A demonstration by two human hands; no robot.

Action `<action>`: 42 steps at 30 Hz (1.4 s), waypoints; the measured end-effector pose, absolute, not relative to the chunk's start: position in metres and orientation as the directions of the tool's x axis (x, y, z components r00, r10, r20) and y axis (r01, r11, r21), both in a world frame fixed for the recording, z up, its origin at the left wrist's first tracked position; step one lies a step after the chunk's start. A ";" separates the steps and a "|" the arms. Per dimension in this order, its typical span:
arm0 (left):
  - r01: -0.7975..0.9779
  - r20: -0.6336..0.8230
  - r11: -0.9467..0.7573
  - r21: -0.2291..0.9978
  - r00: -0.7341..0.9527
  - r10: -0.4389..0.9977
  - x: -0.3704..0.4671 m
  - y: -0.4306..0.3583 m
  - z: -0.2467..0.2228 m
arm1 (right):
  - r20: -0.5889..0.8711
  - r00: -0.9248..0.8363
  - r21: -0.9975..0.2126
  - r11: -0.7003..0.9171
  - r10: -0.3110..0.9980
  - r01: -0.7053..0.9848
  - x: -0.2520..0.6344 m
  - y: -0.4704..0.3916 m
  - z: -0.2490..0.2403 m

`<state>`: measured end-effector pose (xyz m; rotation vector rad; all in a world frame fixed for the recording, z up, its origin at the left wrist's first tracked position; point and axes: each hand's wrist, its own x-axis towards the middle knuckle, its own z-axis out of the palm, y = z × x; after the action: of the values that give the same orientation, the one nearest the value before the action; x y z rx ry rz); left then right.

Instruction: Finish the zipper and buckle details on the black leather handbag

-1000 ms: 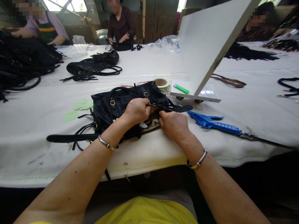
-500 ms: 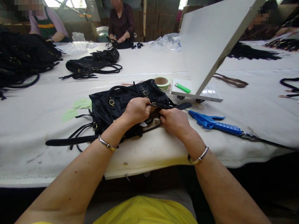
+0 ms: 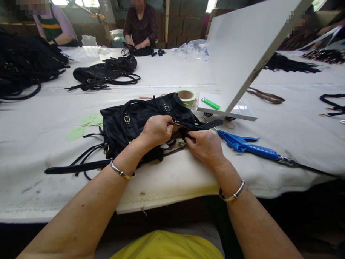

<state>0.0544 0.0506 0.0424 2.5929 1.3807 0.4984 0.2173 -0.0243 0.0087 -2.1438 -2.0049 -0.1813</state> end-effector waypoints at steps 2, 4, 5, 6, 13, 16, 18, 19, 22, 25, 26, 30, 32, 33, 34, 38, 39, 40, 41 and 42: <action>0.773 0.217 -0.560 0.296 0.517 0.828 0.054 0.051 0.042 | 0.213 0.106 -0.041 -0.099 0.971 0.994 0.214 -0.024 0.008; 0.776 0.216 -0.559 0.292 0.516 0.829 0.054 0.051 0.042 | 0.202 0.120 -0.038 -0.115 0.972 0.993 0.212 -0.023 0.007; 0.777 0.217 -0.559 0.289 0.516 0.829 0.054 0.052 0.042 | 0.200 0.117 -0.046 -0.110 0.973 0.993 0.211 -0.023 0.006; 0.777 0.217 -0.560 0.287 0.516 0.828 0.054 0.052 0.042 | 0.198 0.109 -0.058 -0.100 0.974 0.993 0.211 -0.022 0.006; 0.793 0.221 -0.545 0.274 0.499 0.838 0.052 0.051 0.043 | 0.258 0.129 -0.161 -0.089 0.958 0.983 0.214 -0.020 -0.001; 0.802 0.223 -0.517 0.299 0.468 0.855 0.052 0.050 0.044 | 0.311 0.147 -0.164 -0.099 0.939 0.981 0.214 -0.022 -0.003; 0.809 0.223 -0.500 0.308 0.449 0.865 0.052 0.050 0.044 | 0.332 0.138 -0.192 -0.077 0.933 0.978 0.214 -0.026 -0.003; 0.812 0.225 -0.497 0.306 0.445 0.867 0.052 0.050 0.045 | 0.339 0.134 -0.219 -0.060 0.931 0.974 0.214 -0.028 -0.002; 0.815 0.235 -0.507 0.281 0.454 0.860 0.053 0.049 0.047 | 0.352 0.129 -0.270 -0.031 0.927 0.962 0.216 -0.033 -0.002; 0.817 0.256 -0.523 0.241 0.467 0.847 0.054 0.049 0.053 | 0.367 0.151 -0.205 -0.078 0.918 0.976 0.214 -0.035 -0.001; 0.819 0.263 -0.526 0.230 0.468 0.844 0.054 0.048 0.055 | 0.378 0.160 -0.182 -0.097 0.912 0.979 0.213 -0.034 0.000; 0.813 0.275 -0.538 0.221 0.478 0.834 0.053 0.048 0.064 | 0.423 0.199 -0.140 -0.153 0.884 0.978 0.204 -0.032 0.003; 0.809 0.282 -0.543 0.224 0.480 0.831 0.052 0.049 0.066 | 0.434 0.198 -0.096 -0.173 0.879 0.980 0.201 -0.031 0.005; 0.807 0.286 -0.546 0.226 0.481 0.829 0.052 0.050 0.066 | 0.434 0.187 -0.064 -0.177 0.881 0.982 0.200 -0.030 0.006; 0.805 0.291 -0.548 0.227 0.481 0.827 0.052 0.050 0.066 | 0.432 0.176 -0.031 -0.181 0.884 0.983 0.200 -0.030 0.007; 0.796 0.300 -0.560 0.230 0.489 0.819 0.052 0.052 0.066 | 0.388 0.163 0.038 -0.192 0.907 0.981 0.201 -0.027 0.012; 0.795 0.300 -0.562 0.228 0.491 0.818 0.052 0.052 0.066 | 0.373 0.169 0.039 -0.198 0.912 0.979 0.201 -0.026 0.013; 0.795 0.298 -0.563 0.225 0.494 0.817 0.053 0.051 0.065 | 0.358 0.172 0.038 -0.198 0.918 0.979 0.201 -0.025 0.015; 0.796 0.298 -0.563 0.222 0.494 0.817 0.053 0.051 0.065 | 0.348 0.172 0.035 -0.196 0.922 0.980 0.201 -0.024 0.016; 0.797 0.300 -0.563 0.219 0.494 0.816 0.054 0.051 0.066 | 0.344 0.169 0.033 -0.192 0.924 0.981 0.201 -0.023 0.018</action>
<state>0.0540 0.0514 0.0656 2.6707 1.4429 0.5792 0.2012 -0.0232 0.0177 -2.2429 -1.8582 -0.4299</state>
